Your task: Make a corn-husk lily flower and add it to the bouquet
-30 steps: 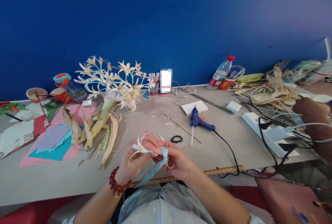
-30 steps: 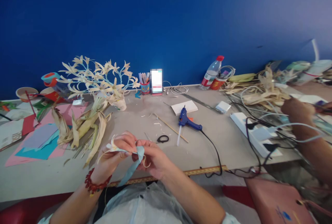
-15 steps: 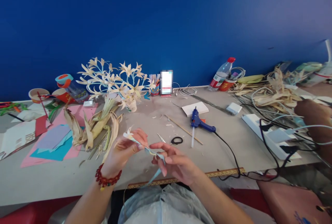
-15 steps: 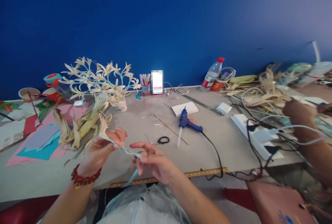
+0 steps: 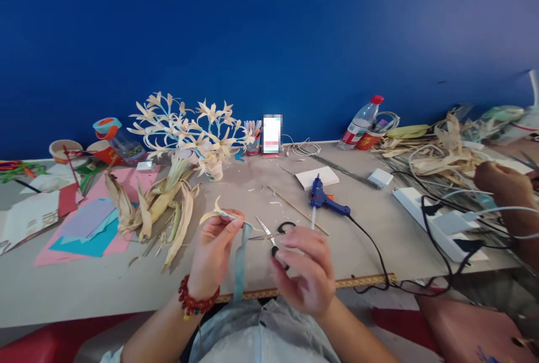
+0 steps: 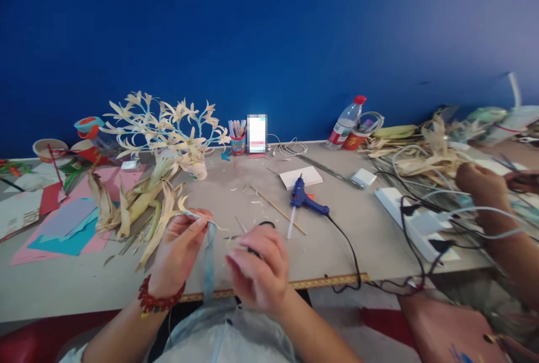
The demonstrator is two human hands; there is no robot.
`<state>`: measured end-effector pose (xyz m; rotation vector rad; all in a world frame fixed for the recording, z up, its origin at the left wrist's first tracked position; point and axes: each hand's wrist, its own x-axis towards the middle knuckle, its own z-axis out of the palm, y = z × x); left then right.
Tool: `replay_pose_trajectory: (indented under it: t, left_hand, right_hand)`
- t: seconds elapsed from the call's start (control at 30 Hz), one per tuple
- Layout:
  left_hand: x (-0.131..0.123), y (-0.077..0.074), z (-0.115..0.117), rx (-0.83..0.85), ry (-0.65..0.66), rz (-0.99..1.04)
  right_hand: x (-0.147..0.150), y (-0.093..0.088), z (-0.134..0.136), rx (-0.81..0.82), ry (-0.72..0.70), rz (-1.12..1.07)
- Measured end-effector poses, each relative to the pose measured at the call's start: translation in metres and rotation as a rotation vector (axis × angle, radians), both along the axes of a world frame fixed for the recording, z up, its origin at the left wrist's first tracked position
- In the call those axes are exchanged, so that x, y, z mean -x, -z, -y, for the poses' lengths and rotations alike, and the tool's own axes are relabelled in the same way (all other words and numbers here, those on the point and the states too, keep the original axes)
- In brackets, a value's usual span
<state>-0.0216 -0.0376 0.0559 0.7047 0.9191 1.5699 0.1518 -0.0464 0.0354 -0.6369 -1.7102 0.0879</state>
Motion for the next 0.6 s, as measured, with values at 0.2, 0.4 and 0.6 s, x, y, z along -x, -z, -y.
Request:
replay_pose_trajectory:
  t: [0.2, 0.4, 0.6]
  left_hand:
    - [-0.01, -0.003, 0.002, -0.002, 0.0, 0.008]
    - [-0.012, -0.004, 0.006, -0.029, 0.072, 0.008]
    - [-0.01, -0.005, 0.008, -0.062, 0.075, -0.119]
  right_hand:
    - [0.016, -0.003, -0.019, -0.02, 0.078, 0.238]
    - [0.021, 0.0, -0.026, -0.159, 0.036, 0.125]
    - [0.016, -0.001, -0.025, -0.125, 0.0, 0.051]
